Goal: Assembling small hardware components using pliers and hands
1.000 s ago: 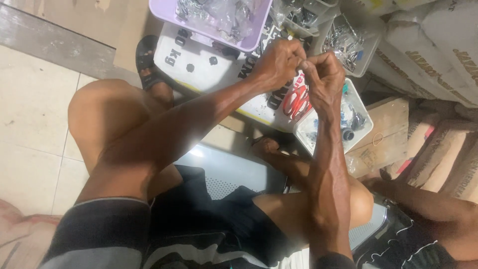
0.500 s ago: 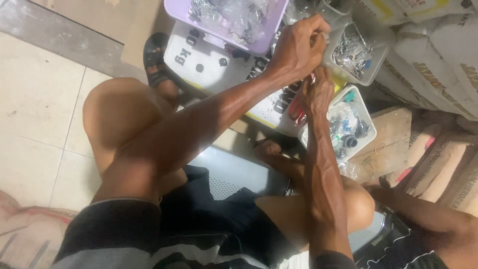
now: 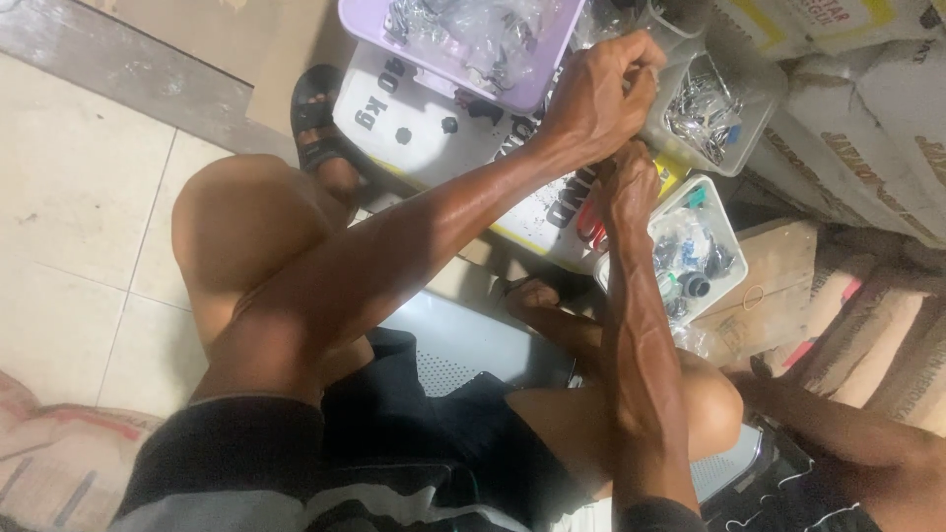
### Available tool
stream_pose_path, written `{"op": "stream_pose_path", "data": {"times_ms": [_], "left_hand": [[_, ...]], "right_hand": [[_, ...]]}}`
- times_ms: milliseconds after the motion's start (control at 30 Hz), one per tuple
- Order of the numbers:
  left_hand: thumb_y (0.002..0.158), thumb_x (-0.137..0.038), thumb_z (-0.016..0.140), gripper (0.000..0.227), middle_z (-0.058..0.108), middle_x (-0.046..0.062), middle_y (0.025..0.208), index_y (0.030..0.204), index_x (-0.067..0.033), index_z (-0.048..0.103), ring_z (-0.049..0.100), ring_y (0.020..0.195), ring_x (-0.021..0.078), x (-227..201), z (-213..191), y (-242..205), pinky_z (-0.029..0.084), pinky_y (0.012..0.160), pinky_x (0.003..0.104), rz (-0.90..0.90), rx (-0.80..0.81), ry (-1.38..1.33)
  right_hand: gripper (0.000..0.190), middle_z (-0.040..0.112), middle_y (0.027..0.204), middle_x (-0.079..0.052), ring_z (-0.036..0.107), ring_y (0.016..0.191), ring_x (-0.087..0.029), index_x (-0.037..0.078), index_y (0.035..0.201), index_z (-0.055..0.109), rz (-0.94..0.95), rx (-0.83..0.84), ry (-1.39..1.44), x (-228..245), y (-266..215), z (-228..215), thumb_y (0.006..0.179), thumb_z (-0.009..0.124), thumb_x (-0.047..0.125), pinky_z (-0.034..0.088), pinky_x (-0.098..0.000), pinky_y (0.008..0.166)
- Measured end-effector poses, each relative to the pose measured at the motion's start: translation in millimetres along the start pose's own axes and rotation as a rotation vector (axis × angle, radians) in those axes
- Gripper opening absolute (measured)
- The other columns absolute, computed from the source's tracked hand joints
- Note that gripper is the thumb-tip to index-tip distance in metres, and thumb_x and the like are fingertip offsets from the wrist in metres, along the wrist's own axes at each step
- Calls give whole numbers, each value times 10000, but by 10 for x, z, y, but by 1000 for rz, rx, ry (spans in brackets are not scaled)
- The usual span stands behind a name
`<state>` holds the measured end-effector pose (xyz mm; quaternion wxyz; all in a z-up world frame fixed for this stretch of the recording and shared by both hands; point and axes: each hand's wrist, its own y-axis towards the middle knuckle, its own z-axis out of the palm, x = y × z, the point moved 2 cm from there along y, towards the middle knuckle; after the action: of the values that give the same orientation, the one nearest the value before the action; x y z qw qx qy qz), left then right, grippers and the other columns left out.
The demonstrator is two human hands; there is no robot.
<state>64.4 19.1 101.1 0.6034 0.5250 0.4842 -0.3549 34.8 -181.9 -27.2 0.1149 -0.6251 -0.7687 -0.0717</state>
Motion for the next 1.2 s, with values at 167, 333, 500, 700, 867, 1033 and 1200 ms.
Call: {"op": "stream_pose_path", "data": {"times_ms": [167, 333, 500, 700, 867, 1033, 1200], "left_hand": [[917, -68, 505, 138, 625, -19, 702, 830, -139, 586, 641, 570, 115, 132, 70, 2, 582, 464, 249, 26, 3, -13], [890, 4, 557, 158, 596, -22, 647, 807, -129, 574, 470, 449, 70, 254, 53, -258, 380, 337, 226, 75, -41, 97], [862, -275, 560, 472, 785, 162, 1032, 1247, -31, 680, 774, 982, 350, 865, 101, -1346, 630, 798, 448, -590, 661, 724], [965, -61, 503, 761, 487, 520, 1350, 1545, 207, 90, 641, 1142, 584, -318, -493, -1033, 560, 934, 683, -787, 748, 684], [948, 67, 541, 696, 725, 286, 909, 1526, 167, 166, 776, 852, 407, 261, -389, -933, 629, 743, 544, -580, 644, 798], [930, -29, 617, 561, 749, 213, 876, 1394, 119, 338, 784, 867, 361, 959, -340, -978, 617, 795, 509, -457, 628, 976], [902, 13, 627, 159, 684, 102, 656, 1048, 52, 675, 749, 625, 252, 1036, -377, -1084, 592, 563, 384, -19, 543, 1089]], "right_hand": [[197, 648, 871, -202, 598, 682, -452, 48, 936, 538, 1, -25, 37, 236, -44, -187, 754, 580, -18, 438, -561, 575], [116, 623, 711, -49, 530, 483, -175, 83, 953, 573, 4, -89, 40, 31, -8, -86, 950, 658, 4, 437, -359, 377], [142, 659, 836, -144, 694, 739, -367, 99, 979, 702, -84, -220, 206, 102, -38, -280, 853, 635, 98, 556, -501, 699], [145, 636, 781, -172, 660, 697, -390, 63, 955, 712, -179, -266, 268, 237, -75, -508, 839, 625, 59, 531, -472, 698], [118, 665, 780, -127, 658, 640, -322, 76, 923, 723, -189, -269, 306, 259, -64, -470, 838, 655, 29, 541, -419, 691], [107, 670, 782, -138, 649, 632, -338, 74, 928, 726, -206, -219, 324, 305, -84, -464, 858, 663, 24, 534, -424, 699], [131, 698, 800, -150, 646, 612, -312, 67, 972, 757, -106, -171, 420, 91, -80, -314, 876, 679, 21, 501, -414, 611]]}}
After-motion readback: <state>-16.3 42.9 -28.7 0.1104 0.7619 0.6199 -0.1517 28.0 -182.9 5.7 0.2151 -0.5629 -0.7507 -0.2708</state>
